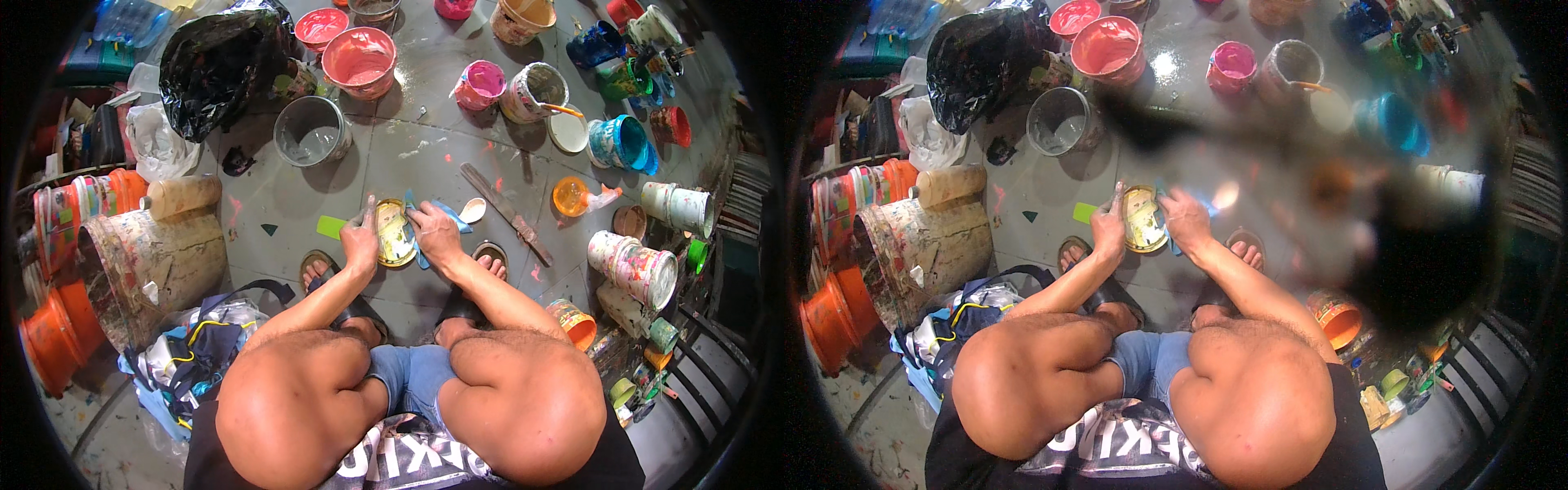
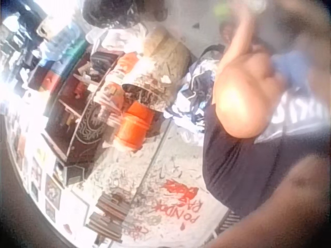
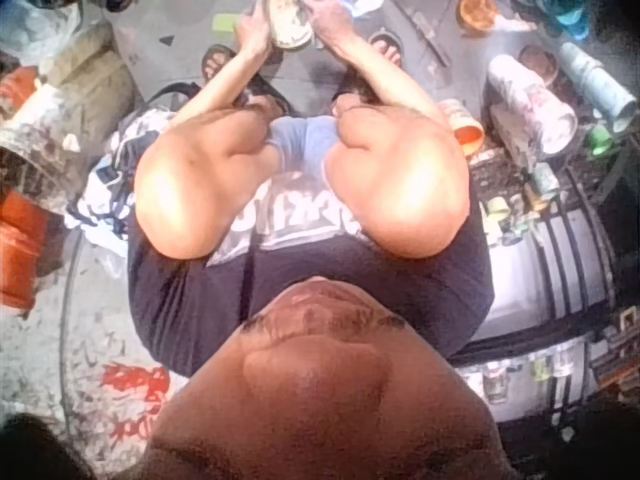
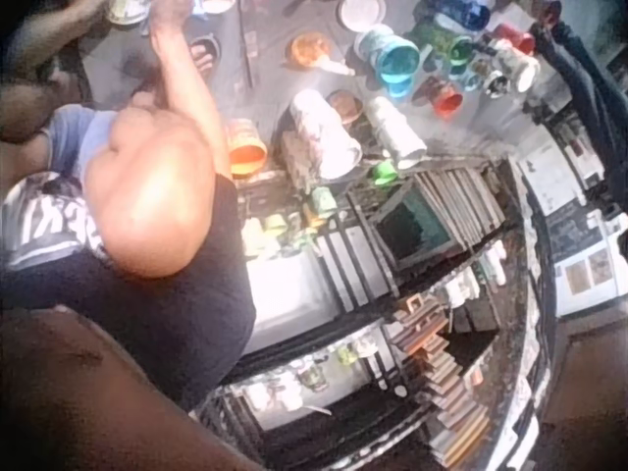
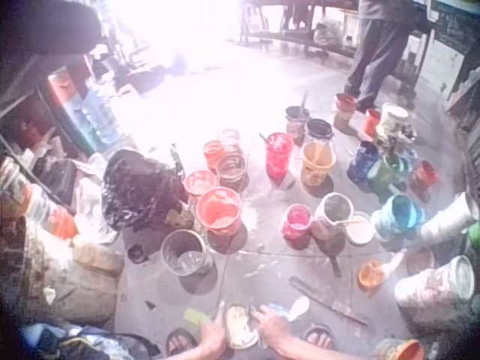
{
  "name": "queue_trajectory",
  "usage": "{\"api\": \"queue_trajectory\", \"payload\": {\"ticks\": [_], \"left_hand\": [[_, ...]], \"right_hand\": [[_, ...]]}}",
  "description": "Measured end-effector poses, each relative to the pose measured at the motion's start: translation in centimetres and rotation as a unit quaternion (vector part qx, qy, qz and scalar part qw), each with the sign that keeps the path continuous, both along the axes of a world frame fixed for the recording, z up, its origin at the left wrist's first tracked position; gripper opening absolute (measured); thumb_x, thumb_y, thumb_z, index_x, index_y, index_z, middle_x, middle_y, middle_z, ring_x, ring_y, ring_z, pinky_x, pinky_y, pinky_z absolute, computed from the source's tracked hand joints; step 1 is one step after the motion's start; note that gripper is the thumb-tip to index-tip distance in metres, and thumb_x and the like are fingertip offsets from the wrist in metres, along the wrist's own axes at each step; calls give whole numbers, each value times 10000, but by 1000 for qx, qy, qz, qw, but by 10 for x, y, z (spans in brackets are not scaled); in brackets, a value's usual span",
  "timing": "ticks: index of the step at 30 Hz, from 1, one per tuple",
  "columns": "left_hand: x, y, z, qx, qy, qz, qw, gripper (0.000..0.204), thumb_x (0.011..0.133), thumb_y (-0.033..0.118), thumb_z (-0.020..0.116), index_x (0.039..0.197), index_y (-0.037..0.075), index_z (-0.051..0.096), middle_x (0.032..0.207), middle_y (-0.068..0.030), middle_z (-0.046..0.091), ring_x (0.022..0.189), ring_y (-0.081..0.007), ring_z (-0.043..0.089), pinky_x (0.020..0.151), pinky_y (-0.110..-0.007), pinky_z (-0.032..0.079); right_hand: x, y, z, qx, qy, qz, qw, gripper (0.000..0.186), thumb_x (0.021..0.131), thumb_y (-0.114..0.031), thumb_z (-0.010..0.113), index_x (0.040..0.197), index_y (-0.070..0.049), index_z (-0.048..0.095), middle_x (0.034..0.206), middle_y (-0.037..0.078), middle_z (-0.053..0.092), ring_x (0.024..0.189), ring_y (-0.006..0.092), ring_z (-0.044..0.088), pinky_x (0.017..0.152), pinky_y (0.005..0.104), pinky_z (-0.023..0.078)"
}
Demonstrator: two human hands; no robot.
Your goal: The person cleans a small round ink container lid with a blue cloth and sprays it with a liquid before wiping the container.
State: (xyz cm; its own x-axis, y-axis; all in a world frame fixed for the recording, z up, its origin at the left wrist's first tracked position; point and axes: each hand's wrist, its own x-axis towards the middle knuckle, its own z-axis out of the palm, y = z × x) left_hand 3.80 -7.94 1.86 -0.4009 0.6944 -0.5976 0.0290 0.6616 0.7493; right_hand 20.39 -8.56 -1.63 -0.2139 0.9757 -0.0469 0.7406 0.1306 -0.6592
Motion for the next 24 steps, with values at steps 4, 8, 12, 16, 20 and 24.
{"api": "queue_trajectory", "payload": {"ticks": [4,8,12,16,20,24], "left_hand": [[-4,0,-13,15,-13,19,1000,531,1026,412,666,1006,-114,729,880,-111,730,812,-145,595,785,-346,520],[-5,-5,-31,101,-18,80,992,471,1035,359,663,1174,-91,678,1100,-143,730,978,-164,640,890,-317,512],[-15,-3,-37,55,-31,103,993,460,1045,333,648,1255,-76,629,1195,-155,707,1037,-186,650,927,-334,513],[-4,4,-19,26,-28,109,993,467,1055,366,620,1216,-72,645,1157,-147,717,1002,-194,657,892,-346,524],[-16,10,-12,-65,-37,81,994,498,1061,418,595,1192,-57,671,1108,-129,730,957,-183,661,847,-352,531],[-3,8,5,-56,-125,69,988,545,1063,440,585,1282,-53,660,1148,-118,728,963,-161,655,849,-340,528]], "right_hand": [[3,-15,1,-26,13,-15,999,134,918,-153,693,969,-34,728,893,161,633,874,369,651,770,464,530],[5,-42,1,-73,44,9,996,152,912,-163,702,912,-12,689,882,172,633,867,390,647,767,473,525],[9,-40,16,-128,80,53,987,203,919,-204,704,941,-3,705,900,187,658,872,406,656,781,474,527],[3,-45,16,-130,78,60,987,218,926,-210,698,968,3,708,944,198,674,888,417,658,770,482,530],[-19,-31,47,-88,164,95,978,203,933,-184,692,1005,5,702,963,205,673,896,419,659,763,484,535],[-15,-6,21,7,126,49,991,171,916,-159,701,1008,-15,695,960,183,651,886,385,661,784,472,545]]}}
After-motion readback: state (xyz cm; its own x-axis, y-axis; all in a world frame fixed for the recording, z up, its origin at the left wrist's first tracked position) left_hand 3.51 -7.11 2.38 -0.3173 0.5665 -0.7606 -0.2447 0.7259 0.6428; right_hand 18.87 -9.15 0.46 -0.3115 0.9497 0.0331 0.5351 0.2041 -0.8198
